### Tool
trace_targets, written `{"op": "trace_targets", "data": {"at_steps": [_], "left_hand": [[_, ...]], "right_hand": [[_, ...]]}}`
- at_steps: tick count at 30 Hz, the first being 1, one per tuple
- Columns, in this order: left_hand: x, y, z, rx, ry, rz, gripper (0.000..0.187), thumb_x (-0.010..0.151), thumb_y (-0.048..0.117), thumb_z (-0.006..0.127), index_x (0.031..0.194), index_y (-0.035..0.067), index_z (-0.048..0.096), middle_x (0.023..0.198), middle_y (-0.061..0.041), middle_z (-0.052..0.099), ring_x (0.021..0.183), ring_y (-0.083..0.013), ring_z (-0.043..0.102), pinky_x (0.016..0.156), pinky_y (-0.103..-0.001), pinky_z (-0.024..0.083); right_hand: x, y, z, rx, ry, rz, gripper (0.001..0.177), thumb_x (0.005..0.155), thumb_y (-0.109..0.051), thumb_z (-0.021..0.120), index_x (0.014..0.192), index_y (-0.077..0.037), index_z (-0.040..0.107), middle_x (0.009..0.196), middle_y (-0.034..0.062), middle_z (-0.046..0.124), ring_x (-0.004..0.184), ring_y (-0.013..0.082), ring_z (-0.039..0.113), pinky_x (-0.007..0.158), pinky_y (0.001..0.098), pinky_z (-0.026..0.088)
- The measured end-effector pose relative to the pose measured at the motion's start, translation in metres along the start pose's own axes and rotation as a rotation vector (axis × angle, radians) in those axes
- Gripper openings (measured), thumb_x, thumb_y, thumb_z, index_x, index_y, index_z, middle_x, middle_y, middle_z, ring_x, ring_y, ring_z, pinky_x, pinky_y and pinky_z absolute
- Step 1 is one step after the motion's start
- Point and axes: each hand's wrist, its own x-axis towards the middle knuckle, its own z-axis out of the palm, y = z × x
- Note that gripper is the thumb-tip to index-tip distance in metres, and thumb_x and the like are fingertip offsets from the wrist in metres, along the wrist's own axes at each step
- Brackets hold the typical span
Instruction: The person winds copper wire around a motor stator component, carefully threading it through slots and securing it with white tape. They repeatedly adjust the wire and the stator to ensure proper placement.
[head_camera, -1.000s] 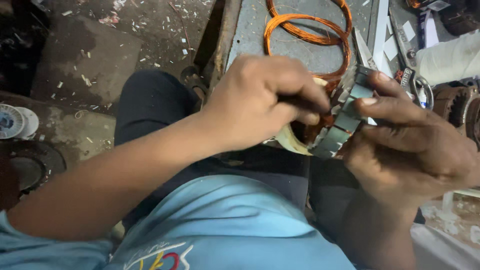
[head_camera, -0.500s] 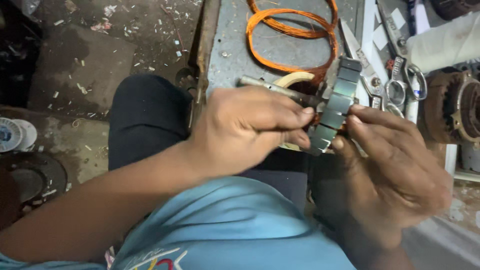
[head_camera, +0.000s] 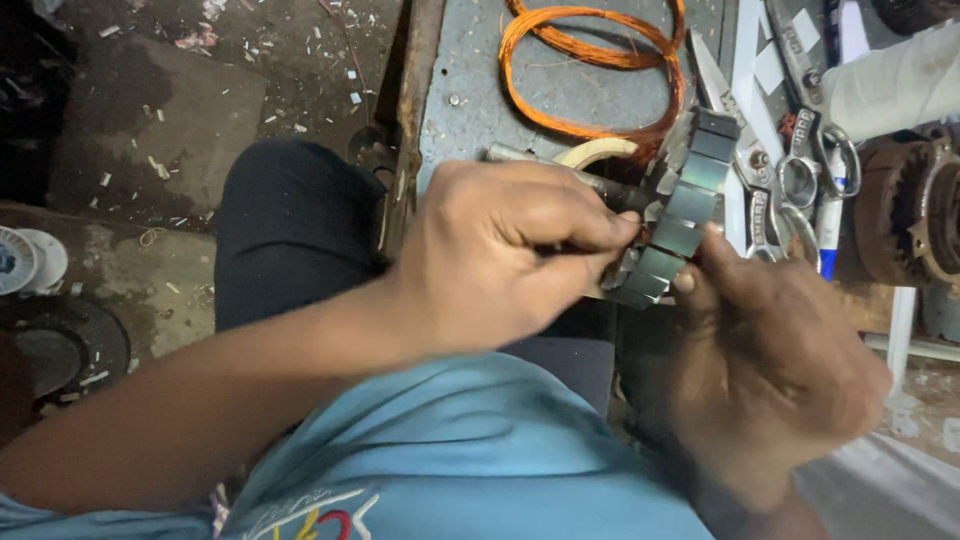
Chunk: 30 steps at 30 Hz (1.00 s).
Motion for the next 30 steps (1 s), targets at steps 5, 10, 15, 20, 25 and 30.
{"op": "trace_targets", "data": {"at_steps": [5,10,15,20,25,30], "left_hand": [[0.025,-0.008,-0.017,-0.097,-0.248,-0.136,0.016,0.085,0.0,0.077,0.098,0.009,0.075,0.093,-0.004,0.079,0.085,-0.0144,0.081,0.074,-0.026,0.063],[0.061,-0.017,-0.035,0.204,-0.377,0.365,0.062,0.079,-0.005,0.076,0.135,0.016,0.062,0.141,-0.003,0.058,0.136,-0.0246,0.055,0.11,-0.033,0.051],[0.061,-0.037,-0.029,0.342,-0.35,0.575,0.059,0.085,0.008,0.079,0.139,0.024,0.062,0.146,0.007,0.061,0.14,-0.0319,0.041,0.122,-0.048,0.03],[0.052,-0.058,-0.017,0.392,-0.328,0.527,0.043,0.105,0.012,0.07,0.142,0.033,0.063,0.146,0.017,0.064,0.136,-0.0246,0.046,0.113,-0.044,0.016],[0.07,-0.04,-0.022,0.461,-0.228,0.668,0.047,0.1,0.01,0.074,0.141,0.03,0.065,0.14,0.013,0.067,0.135,-0.0227,0.048,0.119,-0.046,0.021],[0.025,0.004,-0.03,0.192,-0.182,0.243,0.045,0.087,0.012,0.083,0.128,0.005,0.067,0.131,-0.014,0.069,0.11,-0.0304,0.068,0.099,-0.04,0.055]], "right_hand": [[0.021,0.015,-0.003,0.363,-0.071,0.153,0.017,0.092,-0.01,0.082,0.096,0.001,0.071,0.087,0.0101,0.071,0.071,0.014,0.067,0.061,0.0214,0.052],[0.038,0.043,-0.007,0.562,-0.198,0.086,0.054,0.088,-0.024,0.086,0.126,0.001,0.056,0.121,0.0108,0.063,0.106,0.0149,0.062,0.087,0.0234,0.051],[0.051,0.054,-0.003,0.716,-0.336,0.074,0.09,0.087,-0.042,0.085,0.152,0.002,0.04,0.149,0.0107,0.056,0.136,0.016,0.058,0.117,0.0291,0.051],[0.054,0.058,0.002,0.61,-0.387,-0.015,0.085,0.09,-0.042,0.081,0.151,0.004,0.044,0.147,0.0125,0.058,0.133,0.0179,0.057,0.117,0.0295,0.046],[0.049,0.069,0.007,0.678,-0.306,-0.058,0.085,0.086,-0.043,0.082,0.148,0.003,0.048,0.143,0.0118,0.059,0.132,0.0184,0.059,0.116,0.0305,0.05],[0.027,0.075,0.011,0.801,-0.129,-0.211,0.089,0.076,-0.032,0.093,0.149,-0.003,0.052,0.145,0.0127,0.061,0.137,0.0212,0.061,0.117,0.0363,0.051]]}}
